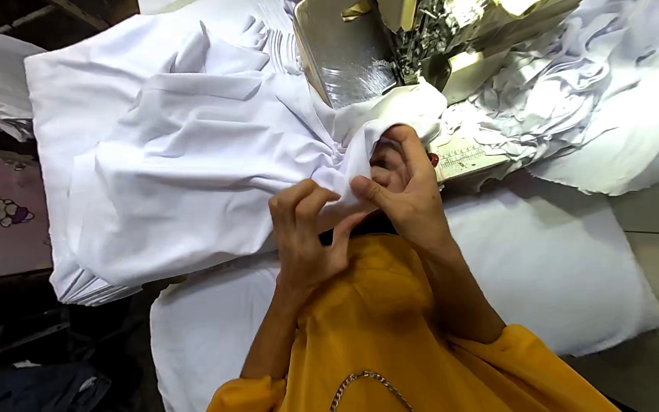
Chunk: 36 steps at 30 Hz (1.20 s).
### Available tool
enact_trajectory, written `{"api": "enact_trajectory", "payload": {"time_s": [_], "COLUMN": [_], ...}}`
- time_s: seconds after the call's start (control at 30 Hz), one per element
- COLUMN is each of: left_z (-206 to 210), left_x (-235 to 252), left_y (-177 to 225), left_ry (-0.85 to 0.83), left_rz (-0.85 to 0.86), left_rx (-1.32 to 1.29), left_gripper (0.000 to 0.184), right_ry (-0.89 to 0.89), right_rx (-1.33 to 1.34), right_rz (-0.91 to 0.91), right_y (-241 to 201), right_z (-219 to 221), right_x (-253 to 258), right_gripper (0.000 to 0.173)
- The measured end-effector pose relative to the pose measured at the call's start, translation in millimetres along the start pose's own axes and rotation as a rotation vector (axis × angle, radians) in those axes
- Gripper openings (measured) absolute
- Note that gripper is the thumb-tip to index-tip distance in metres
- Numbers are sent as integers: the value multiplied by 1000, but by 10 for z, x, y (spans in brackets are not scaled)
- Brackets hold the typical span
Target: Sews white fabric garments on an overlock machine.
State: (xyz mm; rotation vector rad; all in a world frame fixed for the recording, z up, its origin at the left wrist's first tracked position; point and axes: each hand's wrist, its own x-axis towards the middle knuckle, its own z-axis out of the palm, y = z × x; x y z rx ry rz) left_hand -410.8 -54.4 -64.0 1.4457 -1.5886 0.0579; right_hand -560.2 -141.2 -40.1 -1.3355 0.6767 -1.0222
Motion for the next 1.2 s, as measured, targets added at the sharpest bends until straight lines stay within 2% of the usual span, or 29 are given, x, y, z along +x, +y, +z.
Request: {"api": "enact_trajectory", "payload": {"time_s": [0.07,0.13,0.17,0.27,0.37,0.53,0.6,0.67,0.7,0.73,0.77,0.83,0.9,1.0,1.1,1.13,1.17,1.2], "left_z": [12,72,92,-5,-290,-857,-1115,-1219,-1188,-1112,-1013,-859,-954,-1467,-2458,-2876,-3278,-3617], "left_x": [-287,-481,-542,-553,-428,-232,-123,-47,-45,-67,-98,-134,-97,-102,-320,-461,-634,-731], "left_y": [-32,-165,-263,-516,-571,-561,-517,-402,-348,-295,-251,-243,-323,-519,-761,-820,-823,-723], "left_ry": [15,-1,-1,35,60,115,24,-189,-277,-307,-275,-82,39,222,330,325,321,294], "left_rz": [-70,-120,-138,-165,-154,-129,-187,-261,-280,-276,-254,-241,-242,-180,-278,-360,-526,-777], "left_rx": [124,181,181,64,-29,-30,-74,-256,-311,-303,-253,-182,-243,-112,337,517,714,870], "left_gripper": [49,37,29,11,11,8,4,18,34,48,49,22,7,18,22,25,28,30], "right_ry": [-135,-250,-286,-309,-348,-446,-462,-455,-447,-450,-456,-483,-531,-563,-403,-361,-361,-404], "right_rx": [56,13,-51,-308,-470,-336,-208,-143,-144,-153,-162,-211,-259,-307,-615,-738,-811,-835], "right_rz": [36,72,98,94,35,-96,-67,-49,-52,-62,-81,-131,-170,-189,-267,-296,-326,-360], "right_y": [-112,-136,-118,-6,26,-88,-154,-205,-243,-288,-327,-377,-395,-452,-592,-635,-677,-720], "right_z": [-49,-35,0,147,230,357,397,476,532,601,678,800,798,580,226,103,-23,-133], "right_x": [8,16,17,-17,-35,98,175,222,247,272,287,311,359,401,258,179,102,39], "right_gripper": [81,103,108,101,93,94,99,102,101,99,95,88,84,77,61,57,50,40]}}
